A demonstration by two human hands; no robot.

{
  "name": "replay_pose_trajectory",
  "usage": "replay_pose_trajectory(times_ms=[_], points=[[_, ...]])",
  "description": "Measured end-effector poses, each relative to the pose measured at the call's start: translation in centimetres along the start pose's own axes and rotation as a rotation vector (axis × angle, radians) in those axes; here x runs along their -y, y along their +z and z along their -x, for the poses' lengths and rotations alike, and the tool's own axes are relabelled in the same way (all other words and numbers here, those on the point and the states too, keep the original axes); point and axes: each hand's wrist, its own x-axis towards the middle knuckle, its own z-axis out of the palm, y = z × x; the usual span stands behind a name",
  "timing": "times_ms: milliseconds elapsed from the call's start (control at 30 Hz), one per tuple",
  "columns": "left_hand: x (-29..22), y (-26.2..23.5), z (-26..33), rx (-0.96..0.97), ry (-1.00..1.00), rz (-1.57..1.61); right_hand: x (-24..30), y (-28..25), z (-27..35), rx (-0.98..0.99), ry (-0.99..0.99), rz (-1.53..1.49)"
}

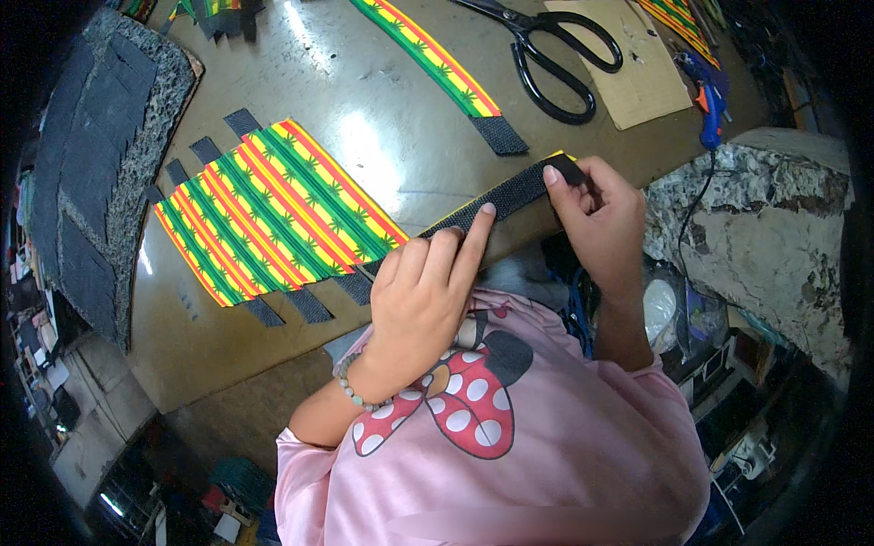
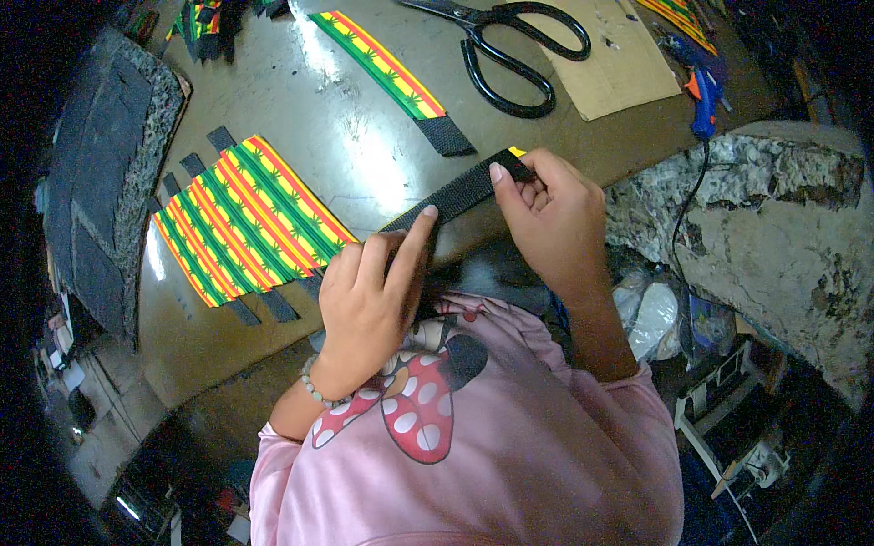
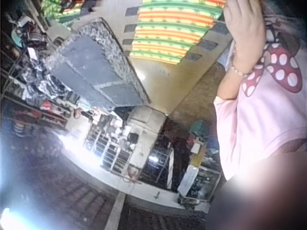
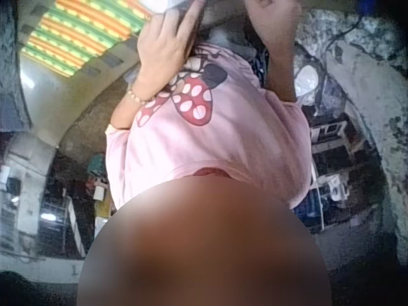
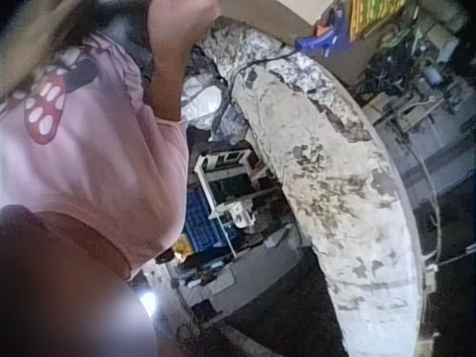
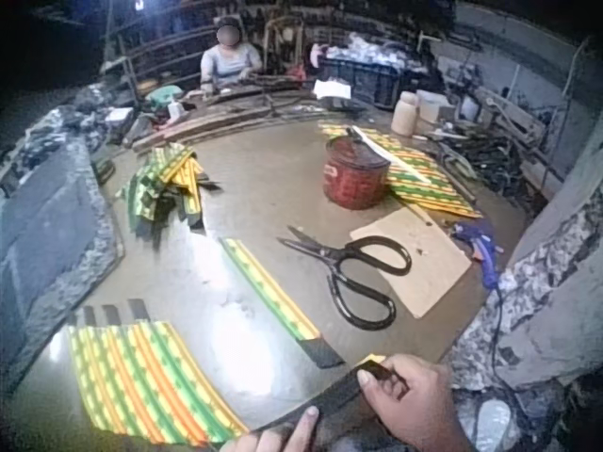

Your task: The person aligns multiple black fabric strips on a table, then places a colorful patterned fabric sheet over them. Using scissors, the person trims the black strips along the edges of the patterned fabric, then folds and adjusts the trimmed pieces.

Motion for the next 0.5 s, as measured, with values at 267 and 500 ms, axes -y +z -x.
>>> replay_pose_trajectory(times_ms=[267,500], points=[[0.05,-0.11,-0.24,0.026,0.006,-0.072,0.07,-0.08,0.43,-0.031,-0.057,0.029],[-0.05,-0.24,-0.4,0.034,0.009,-0.098,0.23,-0.08,0.33,-0.032,-0.052,0.042]])
